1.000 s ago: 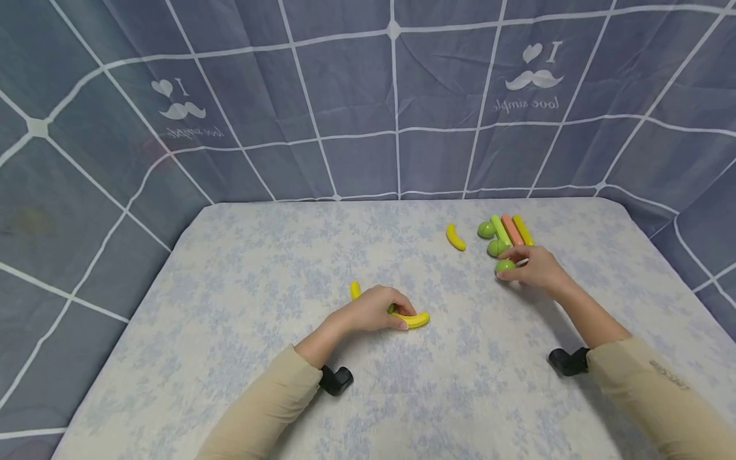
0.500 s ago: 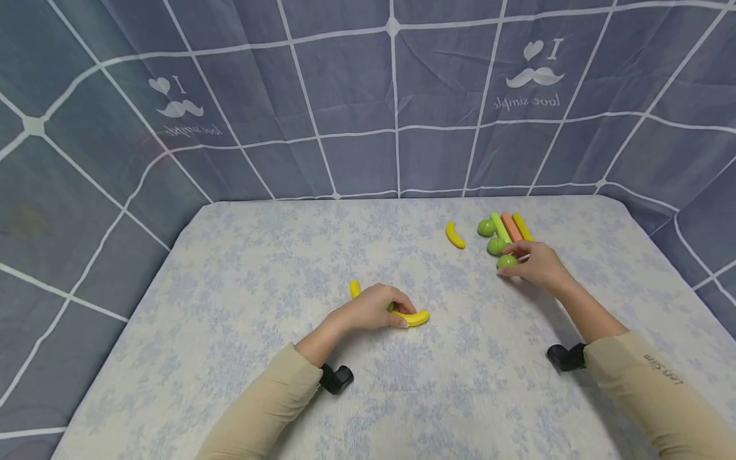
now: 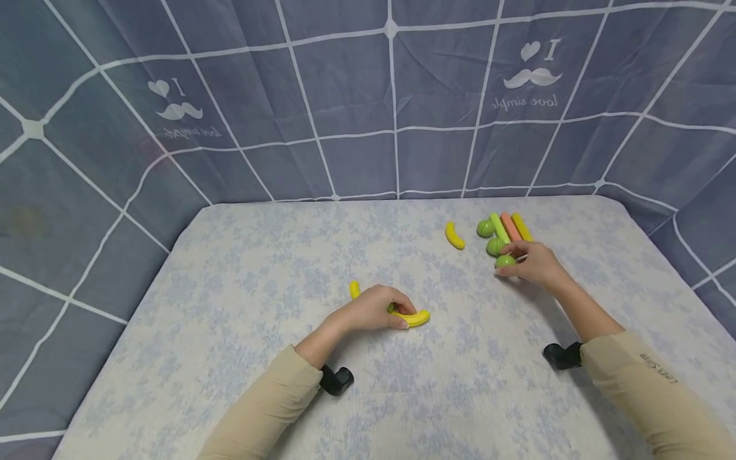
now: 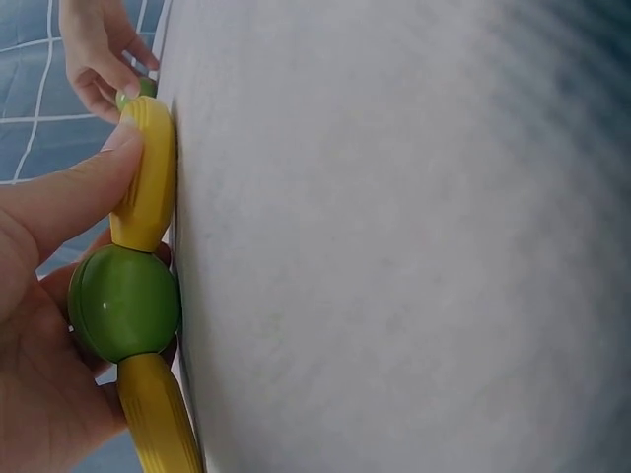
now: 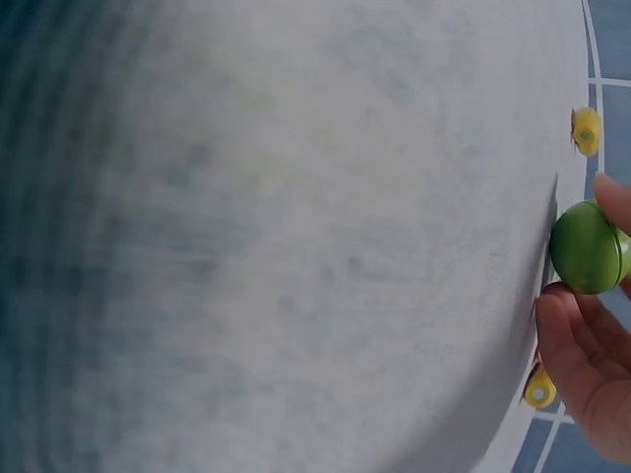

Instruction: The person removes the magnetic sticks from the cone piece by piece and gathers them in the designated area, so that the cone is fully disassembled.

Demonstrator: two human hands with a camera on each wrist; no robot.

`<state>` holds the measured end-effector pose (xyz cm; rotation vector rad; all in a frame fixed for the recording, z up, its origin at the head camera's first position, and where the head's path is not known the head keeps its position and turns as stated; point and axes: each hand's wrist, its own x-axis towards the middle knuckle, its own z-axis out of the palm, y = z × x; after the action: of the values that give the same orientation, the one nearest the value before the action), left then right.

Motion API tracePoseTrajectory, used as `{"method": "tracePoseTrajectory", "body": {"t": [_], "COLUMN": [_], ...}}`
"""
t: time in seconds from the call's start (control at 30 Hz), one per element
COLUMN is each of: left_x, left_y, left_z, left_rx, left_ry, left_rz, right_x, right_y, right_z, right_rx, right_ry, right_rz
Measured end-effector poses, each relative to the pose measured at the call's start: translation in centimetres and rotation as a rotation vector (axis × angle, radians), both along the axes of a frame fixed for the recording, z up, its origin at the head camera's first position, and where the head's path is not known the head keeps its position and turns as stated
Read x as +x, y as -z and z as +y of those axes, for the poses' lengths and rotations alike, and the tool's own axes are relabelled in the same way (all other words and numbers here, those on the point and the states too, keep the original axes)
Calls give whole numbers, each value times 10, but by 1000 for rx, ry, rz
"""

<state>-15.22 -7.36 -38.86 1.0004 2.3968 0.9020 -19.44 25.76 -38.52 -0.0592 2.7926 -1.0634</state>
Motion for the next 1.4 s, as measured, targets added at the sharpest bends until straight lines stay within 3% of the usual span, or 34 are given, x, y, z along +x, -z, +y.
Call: {"method": "tracePoseTrajectory", "body": {"t": [0.17,0.37,0.47,0.57,0.77,0.9,1.17,1.4], "left_x": [0,-2,-4,-7,-10,-11,-15,-14], "left_y": [2,0,-3,-5,-9,-9,-8,-7], "left_z": [-1,-9,-19,-28,-43,-48,-44,-46], "left_rx": [5,27,35,32,50,58,67,46], "left_ry": [-17,37,33,11,-12,-32,-34,-47], "left_rz": [0,9,43,63,24,30,38,51], "right_x": [-3,1,6,10,21,27,31,30], "right_y": [-2,-9,-14,-22,-47,-56,-66,-50], "right_z": [-1,6,11,14,14,6,-28,-71], "right_rx": [-5,-42,-46,-1,9,-57,-180,-235], "right_ry": [-16,-32,-35,-42,-88,-160,-303,-486], "right_rz": [-12,-52,-54,-28,67,78,0,-75]}}
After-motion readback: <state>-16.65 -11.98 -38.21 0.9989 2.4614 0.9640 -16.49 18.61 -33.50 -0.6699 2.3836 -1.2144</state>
